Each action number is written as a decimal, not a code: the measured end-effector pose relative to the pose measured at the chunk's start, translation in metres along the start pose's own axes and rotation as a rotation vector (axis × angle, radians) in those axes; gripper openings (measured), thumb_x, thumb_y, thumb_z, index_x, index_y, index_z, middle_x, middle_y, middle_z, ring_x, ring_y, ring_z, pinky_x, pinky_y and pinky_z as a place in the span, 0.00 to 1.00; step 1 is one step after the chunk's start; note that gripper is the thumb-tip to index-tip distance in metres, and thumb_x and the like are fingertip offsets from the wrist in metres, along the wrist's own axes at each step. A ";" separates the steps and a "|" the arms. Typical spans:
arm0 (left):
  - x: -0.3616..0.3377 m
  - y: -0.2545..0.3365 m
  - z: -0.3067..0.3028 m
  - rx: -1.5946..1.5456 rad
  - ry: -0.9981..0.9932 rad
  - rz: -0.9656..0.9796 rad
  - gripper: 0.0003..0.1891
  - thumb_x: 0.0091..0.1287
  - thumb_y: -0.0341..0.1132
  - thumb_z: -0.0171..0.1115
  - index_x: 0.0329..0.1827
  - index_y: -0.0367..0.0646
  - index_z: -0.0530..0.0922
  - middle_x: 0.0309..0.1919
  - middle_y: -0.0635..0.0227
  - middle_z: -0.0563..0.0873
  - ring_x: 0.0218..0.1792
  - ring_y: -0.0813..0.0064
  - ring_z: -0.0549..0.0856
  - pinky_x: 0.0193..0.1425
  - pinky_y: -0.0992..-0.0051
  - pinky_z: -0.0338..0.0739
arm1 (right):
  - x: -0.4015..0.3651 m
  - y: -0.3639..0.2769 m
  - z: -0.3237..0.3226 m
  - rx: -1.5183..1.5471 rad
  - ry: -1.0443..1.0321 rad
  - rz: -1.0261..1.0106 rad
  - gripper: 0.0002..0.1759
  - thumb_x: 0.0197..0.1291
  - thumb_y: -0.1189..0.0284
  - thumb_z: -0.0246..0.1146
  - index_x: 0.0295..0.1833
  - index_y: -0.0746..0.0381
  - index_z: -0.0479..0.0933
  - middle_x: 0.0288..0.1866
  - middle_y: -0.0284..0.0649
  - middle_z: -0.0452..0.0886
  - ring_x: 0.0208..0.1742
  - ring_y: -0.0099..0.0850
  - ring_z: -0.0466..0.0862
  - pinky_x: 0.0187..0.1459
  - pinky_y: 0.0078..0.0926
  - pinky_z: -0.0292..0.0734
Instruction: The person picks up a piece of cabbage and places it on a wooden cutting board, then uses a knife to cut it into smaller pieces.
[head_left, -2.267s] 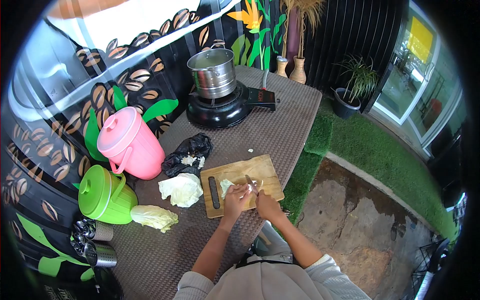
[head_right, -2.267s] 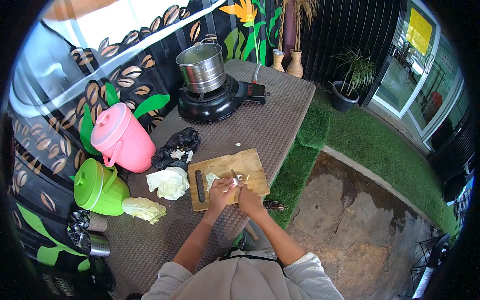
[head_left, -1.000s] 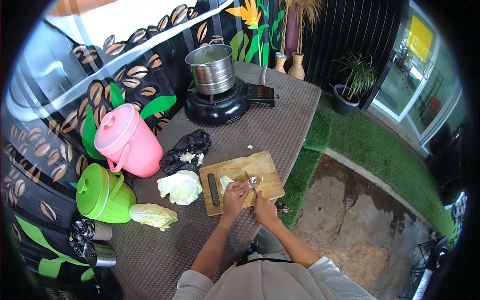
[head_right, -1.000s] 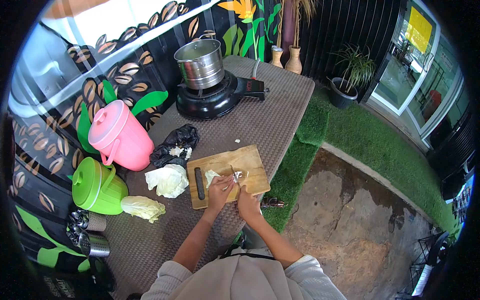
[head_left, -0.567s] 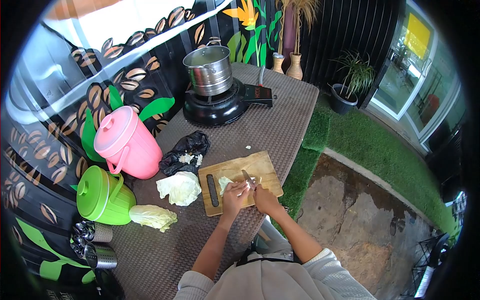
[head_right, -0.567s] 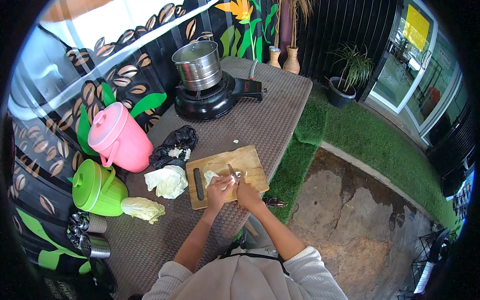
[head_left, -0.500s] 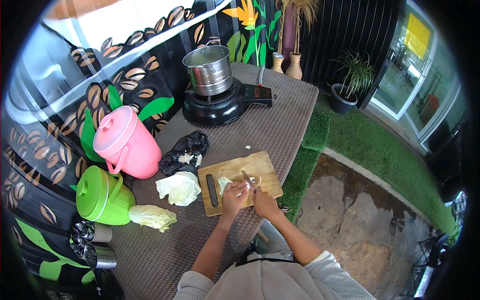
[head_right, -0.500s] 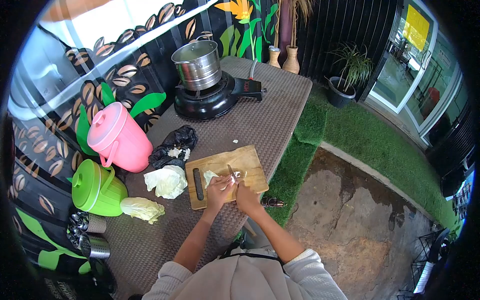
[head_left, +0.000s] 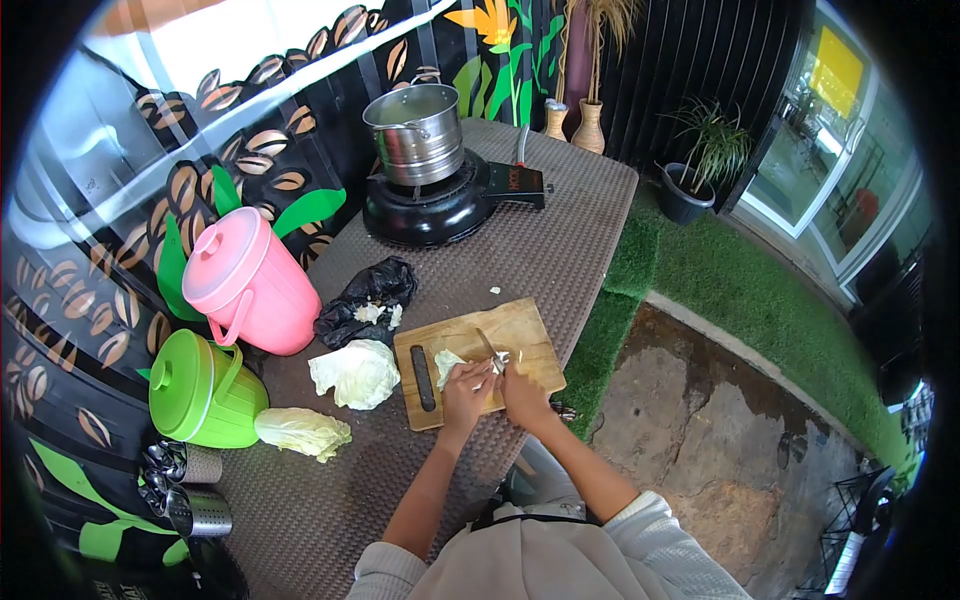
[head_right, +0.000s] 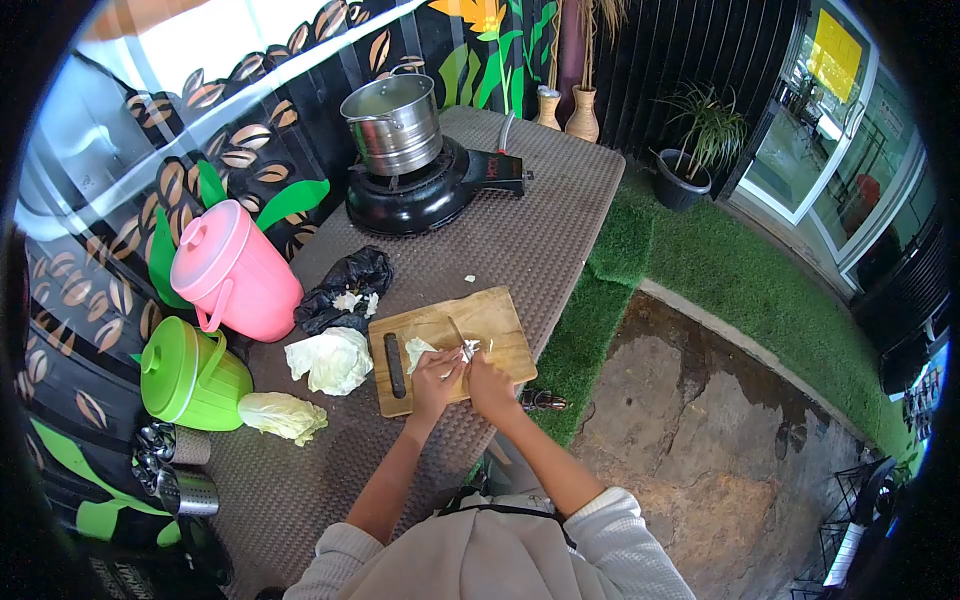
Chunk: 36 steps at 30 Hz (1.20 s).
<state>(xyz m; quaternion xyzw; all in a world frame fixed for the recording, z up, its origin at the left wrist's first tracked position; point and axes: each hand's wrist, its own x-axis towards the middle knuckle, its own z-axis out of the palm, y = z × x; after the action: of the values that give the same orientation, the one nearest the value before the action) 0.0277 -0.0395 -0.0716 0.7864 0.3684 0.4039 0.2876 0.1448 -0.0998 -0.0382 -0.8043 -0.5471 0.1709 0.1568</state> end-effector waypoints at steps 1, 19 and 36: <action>0.000 0.000 0.001 0.000 0.001 0.001 0.09 0.58 0.29 0.66 0.41 0.38 0.85 0.43 0.62 0.87 0.45 0.65 0.80 0.59 0.67 0.76 | 0.006 0.006 -0.007 0.037 -0.044 -0.046 0.17 0.65 0.68 0.50 0.52 0.69 0.65 0.32 0.57 0.82 0.35 0.52 0.84 0.36 0.47 0.79; 0.002 -0.003 0.001 -0.016 0.015 0.027 0.10 0.56 0.29 0.69 0.40 0.39 0.86 0.43 0.64 0.87 0.46 0.66 0.82 0.57 0.70 0.75 | -0.013 0.007 0.025 -0.030 0.070 -0.026 0.13 0.67 0.66 0.50 0.46 0.66 0.64 0.26 0.54 0.81 0.29 0.54 0.83 0.31 0.50 0.79; 0.003 -0.005 -0.002 -0.004 0.016 -0.015 0.08 0.55 0.30 0.68 0.37 0.38 0.86 0.42 0.64 0.87 0.46 0.63 0.82 0.57 0.68 0.76 | -0.025 0.003 0.016 0.040 -0.014 0.031 0.14 0.66 0.67 0.50 0.48 0.67 0.62 0.30 0.60 0.80 0.34 0.57 0.83 0.34 0.51 0.79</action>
<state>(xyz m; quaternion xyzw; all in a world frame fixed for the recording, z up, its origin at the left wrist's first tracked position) 0.0258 -0.0345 -0.0734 0.7797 0.3759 0.4088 0.2892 0.1313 -0.1235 -0.0516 -0.8081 -0.5322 0.1898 0.1664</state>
